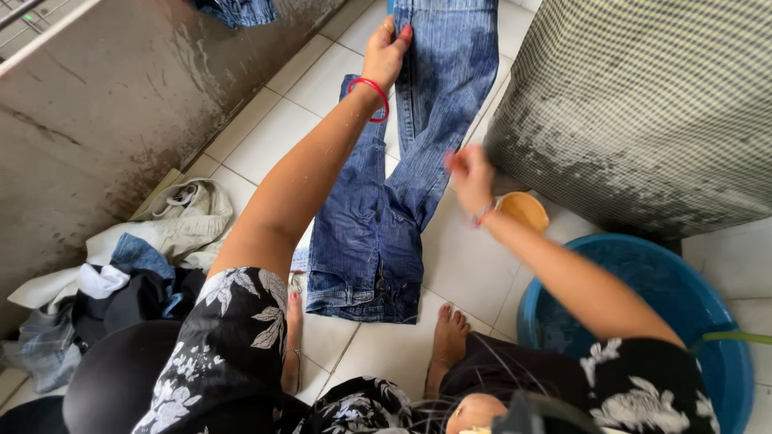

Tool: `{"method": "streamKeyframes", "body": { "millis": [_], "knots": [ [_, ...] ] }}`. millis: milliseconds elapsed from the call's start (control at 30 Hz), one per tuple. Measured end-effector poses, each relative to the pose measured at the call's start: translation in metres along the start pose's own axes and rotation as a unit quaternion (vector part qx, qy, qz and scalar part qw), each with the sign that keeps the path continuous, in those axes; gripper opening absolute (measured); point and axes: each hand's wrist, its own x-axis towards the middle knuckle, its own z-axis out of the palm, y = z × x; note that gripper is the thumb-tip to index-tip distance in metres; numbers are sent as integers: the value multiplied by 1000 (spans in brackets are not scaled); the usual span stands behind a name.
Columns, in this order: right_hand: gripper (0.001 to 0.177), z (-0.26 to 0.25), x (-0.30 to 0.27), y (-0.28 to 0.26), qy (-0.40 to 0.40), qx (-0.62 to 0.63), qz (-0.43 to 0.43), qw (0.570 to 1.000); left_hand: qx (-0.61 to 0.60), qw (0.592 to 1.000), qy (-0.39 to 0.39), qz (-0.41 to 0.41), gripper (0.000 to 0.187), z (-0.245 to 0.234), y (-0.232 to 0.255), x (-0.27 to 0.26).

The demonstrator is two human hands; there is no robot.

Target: The person washes a pair of jeans by hand on the floor, applying soap and scrubbing the wet fabric with a brush.

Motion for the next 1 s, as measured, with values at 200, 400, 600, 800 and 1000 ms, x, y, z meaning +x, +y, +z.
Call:
{"method": "streamKeyframes", "body": {
  "millis": [200,400,600,800,1000],
  "knots": [
    [62,46,-174,16,-252,-285,211,900,57,998,20,-32,15,7,-58,33],
    [35,66,-249,87,-184,-45,225,956,144,987,25,-65,16,6,-144,77],
    [49,46,-300,98,30,288,305,907,348,909,226,-44,31,-14,-190,169],
    [57,37,-302,140,3,95,470,878,599,767,3,-231,87,-16,-226,84],
    [52,27,-307,123,-16,28,425,904,559,789,-238,-91,54,-39,-222,-219]
  ]
}}
